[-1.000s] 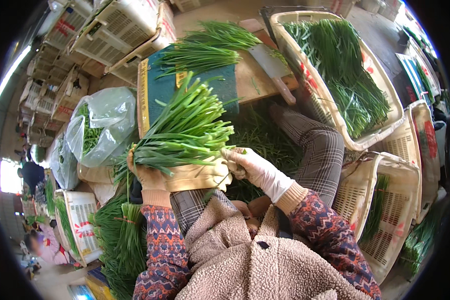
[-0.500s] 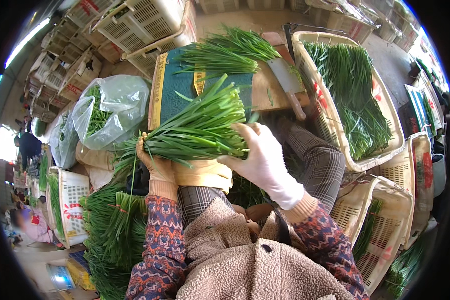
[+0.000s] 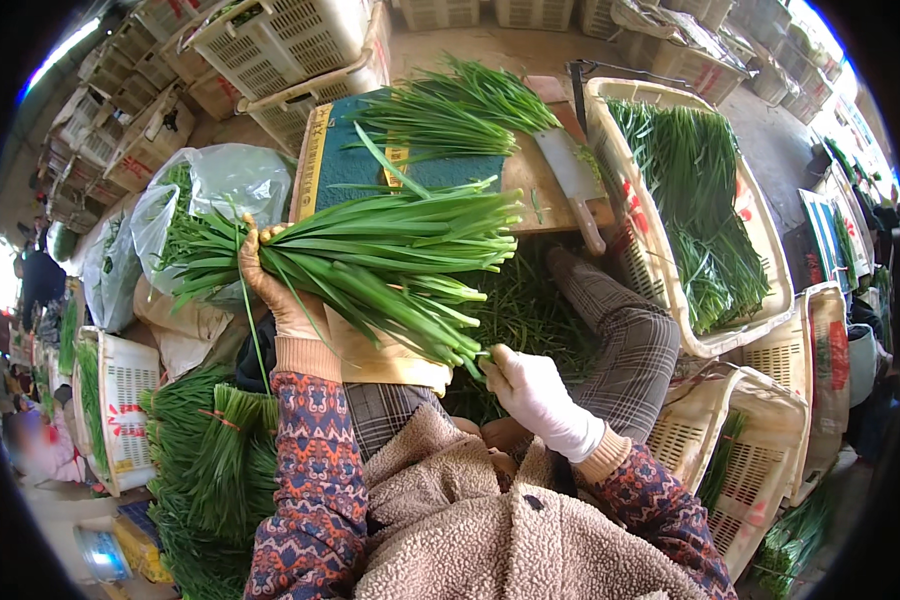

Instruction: The person gathers green onions from a basket, aligns them into bundles, and secures them with rubber bands. The person then trims the root ends with a knife and places the finished bundles into a crate.

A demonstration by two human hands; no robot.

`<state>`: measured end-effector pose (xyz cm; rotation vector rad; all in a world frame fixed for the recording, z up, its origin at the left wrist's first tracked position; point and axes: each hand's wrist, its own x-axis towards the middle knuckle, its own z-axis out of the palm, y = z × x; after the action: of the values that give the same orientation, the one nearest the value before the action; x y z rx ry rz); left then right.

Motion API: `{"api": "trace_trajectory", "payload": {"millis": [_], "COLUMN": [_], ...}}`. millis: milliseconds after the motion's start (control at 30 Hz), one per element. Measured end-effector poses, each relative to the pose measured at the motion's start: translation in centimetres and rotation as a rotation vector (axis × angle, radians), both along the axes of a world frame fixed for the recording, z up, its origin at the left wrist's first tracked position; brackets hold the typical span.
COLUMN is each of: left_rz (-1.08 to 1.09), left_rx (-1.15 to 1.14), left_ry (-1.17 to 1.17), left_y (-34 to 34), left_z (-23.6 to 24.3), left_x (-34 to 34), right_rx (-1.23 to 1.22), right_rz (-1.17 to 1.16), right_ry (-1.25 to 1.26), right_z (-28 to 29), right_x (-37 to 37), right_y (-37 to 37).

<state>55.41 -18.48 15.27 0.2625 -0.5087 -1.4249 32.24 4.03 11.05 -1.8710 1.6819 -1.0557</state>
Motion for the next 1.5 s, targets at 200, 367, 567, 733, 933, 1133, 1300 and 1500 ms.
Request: {"api": "trace_trajectory", "payload": {"millis": [200, 367, 567, 733, 933, 1133, 1300, 1500], "left_rz": [-0.105, -0.228, -0.180, -0.186, -0.165, -0.181, -0.033, -0.017], "left_rx": [-0.088, -0.120, -0.086, -0.075, -0.071, -0.073, -0.019, 0.019], "left_ry": [0.072, 0.163, 0.147, 0.153, 0.135, 0.175, 0.069, 0.073], "left_y": [-1.5, -2.4, -2.7, -2.2, -1.9, -1.9, -1.8, -1.0], "left_z": [-1.6, -3.6, -4.3, -4.2, -4.5, -5.5, -5.7, -5.7], "left_x": [2.9, 4.3, 3.3, 2.9, 3.1, 3.2, 3.2, 3.4], "right_rx": [0.234, 0.323, -0.139, -0.391, -0.268, -0.079, -0.061, 0.026], "right_rz": [0.005, -0.062, -0.014, 0.014, -0.105, -0.193, -0.152, -0.230], "right_ry": [0.228, -0.076, -0.102, 0.190, 0.245, -0.231, -0.502, -1.279], "right_z": [-4.7, 2.1, 6.3, 5.5, 4.3, 3.1, 2.4, 1.4], "right_x": [-5.0, -4.2, -0.7, 1.0, 1.1, 2.9, 3.4, 0.7], "right_y": [1.9, -0.3, -3.2, -3.8, -3.3, -3.5, -2.6, -1.0]}}
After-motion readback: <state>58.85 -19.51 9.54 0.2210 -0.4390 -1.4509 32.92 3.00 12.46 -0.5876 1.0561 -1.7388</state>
